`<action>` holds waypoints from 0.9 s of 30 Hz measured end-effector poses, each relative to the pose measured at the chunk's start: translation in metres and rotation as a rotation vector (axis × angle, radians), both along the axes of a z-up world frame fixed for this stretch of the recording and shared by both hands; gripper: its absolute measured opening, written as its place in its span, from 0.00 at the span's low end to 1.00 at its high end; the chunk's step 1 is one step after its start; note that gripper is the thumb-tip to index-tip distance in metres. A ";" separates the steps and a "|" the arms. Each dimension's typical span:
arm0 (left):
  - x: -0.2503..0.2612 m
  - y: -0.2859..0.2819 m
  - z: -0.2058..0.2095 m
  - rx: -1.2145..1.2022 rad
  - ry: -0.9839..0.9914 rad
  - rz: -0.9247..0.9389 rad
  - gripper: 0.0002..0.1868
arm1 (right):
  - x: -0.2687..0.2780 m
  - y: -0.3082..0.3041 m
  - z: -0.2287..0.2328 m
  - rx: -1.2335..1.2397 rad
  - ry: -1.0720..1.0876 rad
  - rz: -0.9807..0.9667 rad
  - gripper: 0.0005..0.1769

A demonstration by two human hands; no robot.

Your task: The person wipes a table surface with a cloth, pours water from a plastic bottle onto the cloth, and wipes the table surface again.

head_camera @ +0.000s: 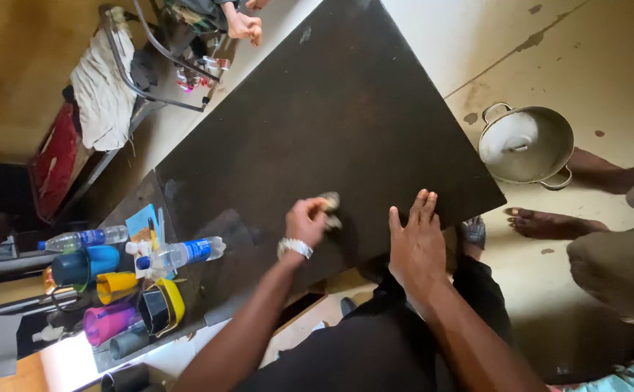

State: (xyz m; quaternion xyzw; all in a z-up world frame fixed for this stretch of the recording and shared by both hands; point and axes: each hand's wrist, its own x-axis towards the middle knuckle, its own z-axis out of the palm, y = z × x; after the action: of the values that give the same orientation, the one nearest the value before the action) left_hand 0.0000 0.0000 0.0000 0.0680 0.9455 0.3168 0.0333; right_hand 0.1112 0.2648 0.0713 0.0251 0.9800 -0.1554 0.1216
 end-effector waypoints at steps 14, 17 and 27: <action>0.072 0.032 0.002 0.864 -0.611 0.697 0.18 | -0.034 -0.072 -0.001 -0.549 0.327 0.005 0.20; 0.075 0.012 0.014 1.019 -0.711 0.676 0.22 | -0.042 -0.087 -0.015 -0.416 0.141 0.086 0.15; 0.107 -0.056 0.040 0.832 -0.709 0.821 0.23 | -0.022 -0.136 -0.034 -0.260 0.298 0.337 0.15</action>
State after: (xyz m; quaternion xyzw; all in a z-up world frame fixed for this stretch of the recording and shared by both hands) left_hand 0.1066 -0.0562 0.0403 -0.3970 0.6261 0.6439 0.1894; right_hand 0.0890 0.1290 0.0372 -0.1777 0.9492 -0.2597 0.0021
